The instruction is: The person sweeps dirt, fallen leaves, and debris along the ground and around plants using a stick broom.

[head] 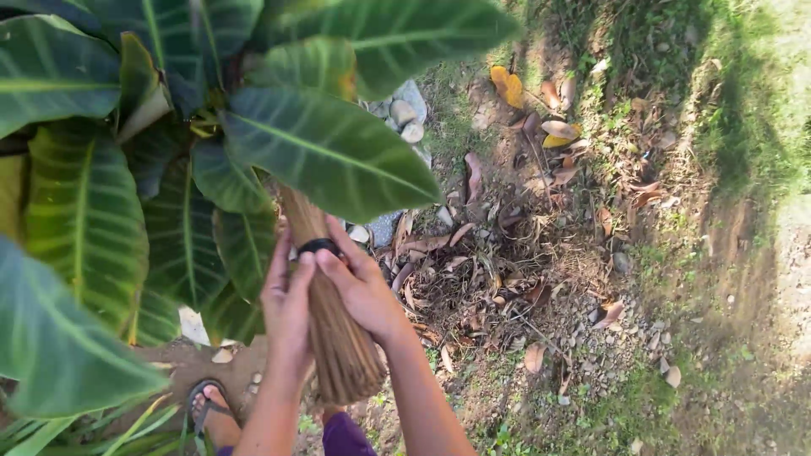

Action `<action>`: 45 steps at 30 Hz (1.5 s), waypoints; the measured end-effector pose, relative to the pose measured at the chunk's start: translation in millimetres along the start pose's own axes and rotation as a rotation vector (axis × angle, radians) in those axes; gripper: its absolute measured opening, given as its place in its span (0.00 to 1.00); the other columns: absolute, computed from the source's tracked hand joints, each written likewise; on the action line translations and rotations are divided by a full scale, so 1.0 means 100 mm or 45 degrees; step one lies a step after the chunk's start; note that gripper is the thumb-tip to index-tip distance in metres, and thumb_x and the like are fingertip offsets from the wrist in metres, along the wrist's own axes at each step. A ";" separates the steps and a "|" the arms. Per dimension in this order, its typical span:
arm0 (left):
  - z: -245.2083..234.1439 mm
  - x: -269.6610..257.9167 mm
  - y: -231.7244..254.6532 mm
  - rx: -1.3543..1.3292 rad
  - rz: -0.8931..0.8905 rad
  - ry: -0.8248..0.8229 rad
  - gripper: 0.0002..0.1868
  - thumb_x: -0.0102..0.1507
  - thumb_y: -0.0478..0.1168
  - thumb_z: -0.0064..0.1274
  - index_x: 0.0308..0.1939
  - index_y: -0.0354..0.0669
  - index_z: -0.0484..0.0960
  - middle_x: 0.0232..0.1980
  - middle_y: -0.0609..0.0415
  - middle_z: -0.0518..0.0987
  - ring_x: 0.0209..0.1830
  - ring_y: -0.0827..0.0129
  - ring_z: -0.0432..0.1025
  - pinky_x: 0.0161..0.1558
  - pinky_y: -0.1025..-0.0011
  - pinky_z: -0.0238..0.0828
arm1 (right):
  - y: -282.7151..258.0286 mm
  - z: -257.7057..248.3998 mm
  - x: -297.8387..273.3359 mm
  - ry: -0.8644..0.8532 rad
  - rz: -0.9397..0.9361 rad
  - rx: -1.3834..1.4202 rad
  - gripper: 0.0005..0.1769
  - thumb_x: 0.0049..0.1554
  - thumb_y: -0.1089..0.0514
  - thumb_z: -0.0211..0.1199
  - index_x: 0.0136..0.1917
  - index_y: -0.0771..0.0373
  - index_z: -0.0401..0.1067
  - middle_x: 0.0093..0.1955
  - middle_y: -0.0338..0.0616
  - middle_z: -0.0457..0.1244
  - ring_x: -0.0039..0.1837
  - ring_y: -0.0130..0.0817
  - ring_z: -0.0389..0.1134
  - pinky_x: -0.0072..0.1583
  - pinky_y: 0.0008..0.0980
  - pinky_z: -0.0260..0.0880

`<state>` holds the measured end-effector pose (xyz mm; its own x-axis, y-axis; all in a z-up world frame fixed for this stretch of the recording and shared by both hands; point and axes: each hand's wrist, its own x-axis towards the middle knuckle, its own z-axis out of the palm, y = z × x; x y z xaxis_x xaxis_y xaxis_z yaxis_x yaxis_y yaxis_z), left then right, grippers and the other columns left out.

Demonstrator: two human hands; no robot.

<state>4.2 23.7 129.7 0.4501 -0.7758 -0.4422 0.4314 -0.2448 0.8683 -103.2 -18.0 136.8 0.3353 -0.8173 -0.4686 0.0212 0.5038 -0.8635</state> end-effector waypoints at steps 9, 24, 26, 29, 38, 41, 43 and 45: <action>0.34 0.04 0.13 0.795 -0.337 -0.340 0.21 0.68 0.46 0.51 0.64 0.46 0.77 0.59 0.52 0.82 0.56 0.65 0.78 0.59 0.67 0.71 | -0.45 -0.64 -0.22 0.343 0.051 0.554 0.44 0.56 0.53 0.63 0.81 0.49 0.49 0.50 0.48 0.66 0.43 0.35 0.71 0.42 0.34 0.77; 1.53 0.98 0.17 1.355 0.371 -0.488 0.14 0.62 0.39 0.58 0.50 0.36 0.81 0.50 0.42 0.81 0.52 0.52 0.76 0.60 0.56 0.68 | -1.76 -1.63 0.64 0.676 0.415 0.510 0.23 0.60 0.44 0.58 0.52 0.69 0.70 0.38 0.51 0.67 0.35 0.39 0.70 0.39 0.38 0.72; 1.76 1.18 0.17 1.451 0.289 -0.562 0.16 0.62 0.37 0.56 0.52 0.34 0.80 0.52 0.40 0.80 0.55 0.51 0.74 0.62 0.55 0.67 | -1.61 -1.92 0.93 0.681 0.357 0.572 0.22 0.60 0.46 0.58 0.52 0.69 0.70 0.39 0.51 0.67 0.36 0.39 0.70 0.41 0.38 0.73; 2.32 1.33 0.48 1.690 0.056 -0.816 0.19 0.64 0.37 0.53 0.57 0.31 0.76 0.57 0.38 0.77 0.59 0.50 0.72 0.66 0.56 0.64 | -1.93 -2.17 1.20 0.725 0.263 0.551 0.22 0.61 0.47 0.57 0.53 0.69 0.72 0.41 0.52 0.68 0.37 0.39 0.72 0.42 0.36 0.74; 3.80 2.65 0.63 2.635 0.575 -1.145 0.28 0.68 0.45 0.47 0.68 0.30 0.67 0.69 0.35 0.67 0.70 0.47 0.61 0.70 0.54 0.53 | -2.15 -3.00 3.01 0.834 0.255 0.351 0.18 0.59 0.53 0.61 0.57 0.68 0.73 0.46 0.47 0.70 0.45 0.35 0.73 0.47 0.34 0.76; 3.90 3.27 0.64 3.156 0.830 -1.502 0.31 0.71 0.48 0.44 0.71 0.27 0.64 0.73 0.36 0.63 0.74 0.47 0.56 0.72 0.53 0.48 | -1.92 -3.12 3.23 0.736 0.384 0.382 0.20 0.59 0.52 0.59 0.55 0.72 0.71 0.41 0.55 0.69 0.40 0.42 0.72 0.43 0.39 0.76; 3.81 4.07 -0.19 3.296 0.927 -1.655 0.32 0.72 0.49 0.43 0.72 0.27 0.63 0.74 0.36 0.61 0.75 0.47 0.54 0.73 0.53 0.47 | -1.94 -3.18 3.35 0.634 0.304 0.473 0.19 0.58 0.53 0.60 0.54 0.73 0.69 0.39 0.56 0.69 0.38 0.43 0.71 0.41 0.41 0.75; 3.45 4.71 -1.41 3.279 1.119 -0.481 0.31 0.77 0.48 0.39 0.77 0.26 0.59 0.79 0.33 0.57 0.79 0.43 0.50 0.74 0.53 0.48 | -2.16 -3.07 3.43 0.704 0.478 0.416 0.15 0.58 0.54 0.58 0.54 0.67 0.68 0.39 0.51 0.68 0.38 0.40 0.71 0.40 0.40 0.73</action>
<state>-114.4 -507.5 -123.8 -0.2013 -0.9305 -0.3061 -0.7650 0.3445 -0.5441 -281.9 -493.2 104.7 -0.1461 -0.5518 -0.8211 0.3067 0.7639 -0.5679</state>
